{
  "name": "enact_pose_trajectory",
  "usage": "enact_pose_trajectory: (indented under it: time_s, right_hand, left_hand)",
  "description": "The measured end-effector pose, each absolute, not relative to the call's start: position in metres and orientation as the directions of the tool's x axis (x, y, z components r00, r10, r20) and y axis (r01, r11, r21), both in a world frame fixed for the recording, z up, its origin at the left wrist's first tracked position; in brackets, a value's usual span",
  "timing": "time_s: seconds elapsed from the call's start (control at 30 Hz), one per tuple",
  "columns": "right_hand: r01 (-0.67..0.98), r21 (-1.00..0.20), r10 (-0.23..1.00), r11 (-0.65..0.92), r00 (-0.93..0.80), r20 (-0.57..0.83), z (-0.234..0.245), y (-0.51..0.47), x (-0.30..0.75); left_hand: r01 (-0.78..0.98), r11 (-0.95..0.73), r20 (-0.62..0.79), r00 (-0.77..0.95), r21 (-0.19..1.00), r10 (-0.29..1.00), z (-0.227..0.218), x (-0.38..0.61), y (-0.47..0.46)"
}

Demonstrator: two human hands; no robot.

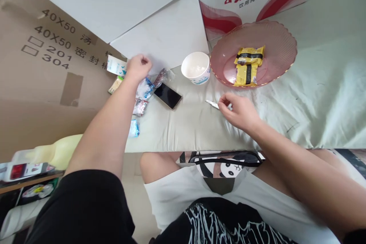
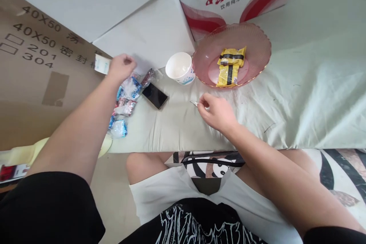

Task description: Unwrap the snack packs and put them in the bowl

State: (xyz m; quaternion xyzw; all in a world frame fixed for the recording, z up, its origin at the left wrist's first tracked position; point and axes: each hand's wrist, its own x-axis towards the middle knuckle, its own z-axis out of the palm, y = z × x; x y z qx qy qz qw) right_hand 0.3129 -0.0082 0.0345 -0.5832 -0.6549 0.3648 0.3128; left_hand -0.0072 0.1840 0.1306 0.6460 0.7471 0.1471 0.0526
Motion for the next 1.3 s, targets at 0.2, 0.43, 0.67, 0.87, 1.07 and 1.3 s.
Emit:
enact_pose_trajectory:
  time_s: [0.2, 0.43, 0.67, 0.87, 1.07, 1.3]
  right_hand:
    - [0.861, -0.465, 0.974, 0.209, -0.228, 0.015, 0.021, -0.018, 0.308]
    - [0.879, -0.392, 0.962, 0.270, -0.268, 0.061, 0.014, -0.015, 0.310]
    - [0.685, -0.712, 0.979, 0.156, -0.203, 0.020, 0.031, -0.015, 0.309]
    - [0.122, -0.993, 0.972, -0.006, -0.232, -0.034, 0.044, -0.020, 0.311]
    - [-0.051, -0.996, 0.891, -0.069, -0.451, -0.038, 0.040, -0.023, 0.305]
    - [0.276, -0.961, 0.959, -0.004, -0.270, -0.082, 0.032, -0.018, 0.299]
  left_hand:
    - [0.995, 0.049, -0.159, -0.036, 0.082, 0.987, 0.084, -0.038, 0.153]
    - [0.999, 0.021, 0.027, -0.022, 0.036, 0.999, 0.075, -0.021, 0.155]
    - [0.833, -0.009, 0.179, -0.108, 0.553, 0.978, 0.116, -0.010, 0.115]
    - [0.171, 0.334, -0.355, 0.114, 0.927, 0.928, 0.097, 0.028, 0.021]
    - [0.008, 0.396, -0.396, 0.072, 0.918, 0.915, 0.055, 0.084, -0.023]
    - [-0.045, 0.100, -0.106, -0.139, 0.994, 0.985, 0.045, 0.115, -0.021]
